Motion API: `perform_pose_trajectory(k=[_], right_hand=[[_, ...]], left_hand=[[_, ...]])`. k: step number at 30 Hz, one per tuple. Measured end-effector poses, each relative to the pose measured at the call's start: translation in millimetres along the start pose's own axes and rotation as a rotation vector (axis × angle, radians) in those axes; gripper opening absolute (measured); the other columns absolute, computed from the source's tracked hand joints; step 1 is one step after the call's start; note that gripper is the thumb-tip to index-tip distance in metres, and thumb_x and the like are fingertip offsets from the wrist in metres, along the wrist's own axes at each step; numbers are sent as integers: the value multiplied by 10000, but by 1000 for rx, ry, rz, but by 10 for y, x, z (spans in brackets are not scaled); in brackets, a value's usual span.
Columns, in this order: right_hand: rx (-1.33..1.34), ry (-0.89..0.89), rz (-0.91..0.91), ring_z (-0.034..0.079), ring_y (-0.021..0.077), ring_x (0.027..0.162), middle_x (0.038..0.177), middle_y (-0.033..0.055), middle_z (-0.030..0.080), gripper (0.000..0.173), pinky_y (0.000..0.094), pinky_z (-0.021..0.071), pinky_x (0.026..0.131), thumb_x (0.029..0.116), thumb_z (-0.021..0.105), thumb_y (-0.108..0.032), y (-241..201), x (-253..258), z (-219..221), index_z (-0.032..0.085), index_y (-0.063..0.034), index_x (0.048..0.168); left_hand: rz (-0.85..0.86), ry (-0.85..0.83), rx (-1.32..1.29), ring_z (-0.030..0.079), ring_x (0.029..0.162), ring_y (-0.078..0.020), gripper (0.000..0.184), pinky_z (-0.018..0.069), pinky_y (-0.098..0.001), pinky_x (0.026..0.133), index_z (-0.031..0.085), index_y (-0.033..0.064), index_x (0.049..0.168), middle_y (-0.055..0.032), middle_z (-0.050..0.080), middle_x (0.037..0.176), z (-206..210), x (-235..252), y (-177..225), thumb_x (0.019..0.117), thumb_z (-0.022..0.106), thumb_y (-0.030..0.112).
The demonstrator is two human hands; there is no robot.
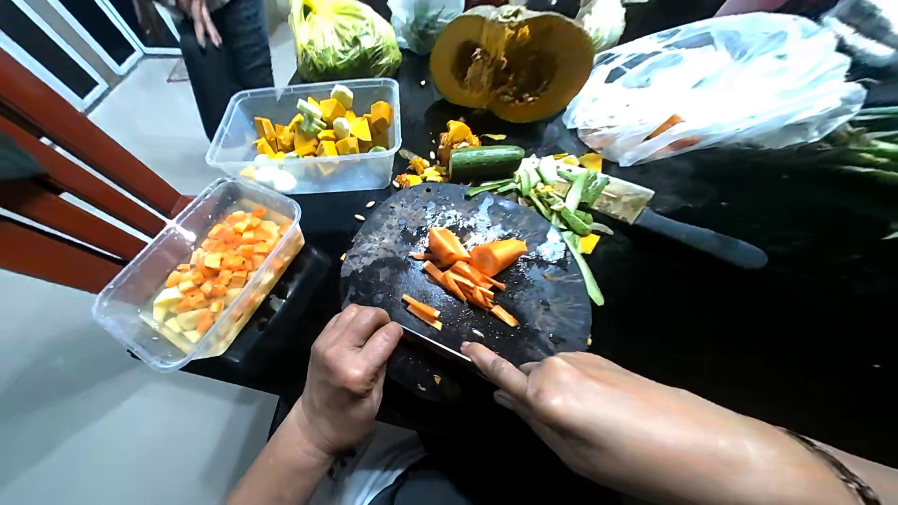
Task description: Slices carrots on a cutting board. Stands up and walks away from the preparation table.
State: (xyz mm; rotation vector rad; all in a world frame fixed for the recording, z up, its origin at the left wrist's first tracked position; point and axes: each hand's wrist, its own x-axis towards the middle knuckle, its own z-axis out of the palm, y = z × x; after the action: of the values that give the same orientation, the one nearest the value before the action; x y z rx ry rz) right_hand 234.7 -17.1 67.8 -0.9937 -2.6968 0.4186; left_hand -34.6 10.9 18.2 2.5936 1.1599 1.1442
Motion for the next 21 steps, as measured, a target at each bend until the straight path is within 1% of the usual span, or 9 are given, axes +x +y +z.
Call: perform_pose_trajectory(k=[4, 7, 10, 12, 13, 15, 17, 19, 21], right_hand=[[-86, 108, 72, 514, 211, 397, 489, -8, 460, 462, 382, 415, 367, 963, 480, -189, 139, -196, -3, 624, 5, 1357], [-171, 158, 131, 526, 232, 400, 505, 12, 496, 467, 398, 411, 364, 961, 465, -195, 236, -280, -52, 641, -15, 1354], [-214, 192, 110, 505, 223, 391, 522, 11, 509, 466, 384, 379, 354, 958, 441, -210, 318, -401, -139, 666, -52, 1334], [-236, 199, 80, 489, 218, 383, 546, 21, 517, 475, 374, 360, 342, 932, 442, -194, 333, -467, -189, 686, -60, 1317], [-243, 198, 64, 483, 218, 383, 560, 29, 521, 466, 370, 353, 340, 924, 449, -190, 325, -483, -205, 700, -59, 1295], [-242, 190, 24, 488, 216, 390, 578, 37, 530, 429, 364, 353, 344, 945, 457, -206, 298, -479, -208, 715, -63, 1257], [-240, 173, -21, 498, 223, 402, 586, 44, 537, 399, 363, 357, 353, 963, 471, -222, 255, -431, -186, 725, -67, 1228], [-242, 137, -57, 509, 221, 415, 586, 40, 536, 370, 356, 367, 362, 964, 486, -223, 218, -359, -147, 730, -65, 1192], [-234, 106, -73, 512, 219, 421, 583, 36, 525, 359, 347, 364, 368, 962, 497, -211, 190, -287, -102, 725, -53, 1190]], left_hand=[[-15, -61, 54, 666, 895, -198, 196, 554, -305, 810, 741, 67, 942, -88, 688, 931, 79, 186, 67, 1004, 558, 97], [19, -100, -10, 676, 905, -200, 171, 561, -305, 825, 731, 59, 910, -87, 694, 924, 216, 371, 157, 986, 581, 93], [31, -36, -68, 698, 949, -204, 170, 577, -335, 858, 760, 38, 975, -101, 725, 979, 274, 557, 177, 973, 592, 67], [42, -13, -22, 692, 985, -253, 183, 572, -397, 872, 762, 26, 1032, -128, 723, 1035, 231, 746, 106, 948, 602, 56], [49, -49, 8, 682, 1019, -285, 201, 561, -431, 891, 757, 33, 1077, -141, 717, 1083, 195, 858, 63, 931, 618, 47], [46, -200, 25, 641, 1102, -346, 313, 525, -508, 937, 738, 62, 1187, -159, 681, 1192, 144, 1066, -27, 881, 683, 28], [15, -373, 4, 610, 1182, -367, 406, 491, -562, 979, 718, 99, 1260, -154, 654, 1284, 150, 1212, -109, 859, 715, 32], [-42, -489, -39, 605, 1201, -357, 397, 485, -556, 993, 718, 102, 1258, -144, 657, 1294, 194, 1299, -164, 867, 718, 32], [-66, -503, -44, 620, 1161, -351, 317, 498, -527, 985, 737, 72, 1191, -151, 682, 1213, 247, 1332, -200, 878, 722, 25]])
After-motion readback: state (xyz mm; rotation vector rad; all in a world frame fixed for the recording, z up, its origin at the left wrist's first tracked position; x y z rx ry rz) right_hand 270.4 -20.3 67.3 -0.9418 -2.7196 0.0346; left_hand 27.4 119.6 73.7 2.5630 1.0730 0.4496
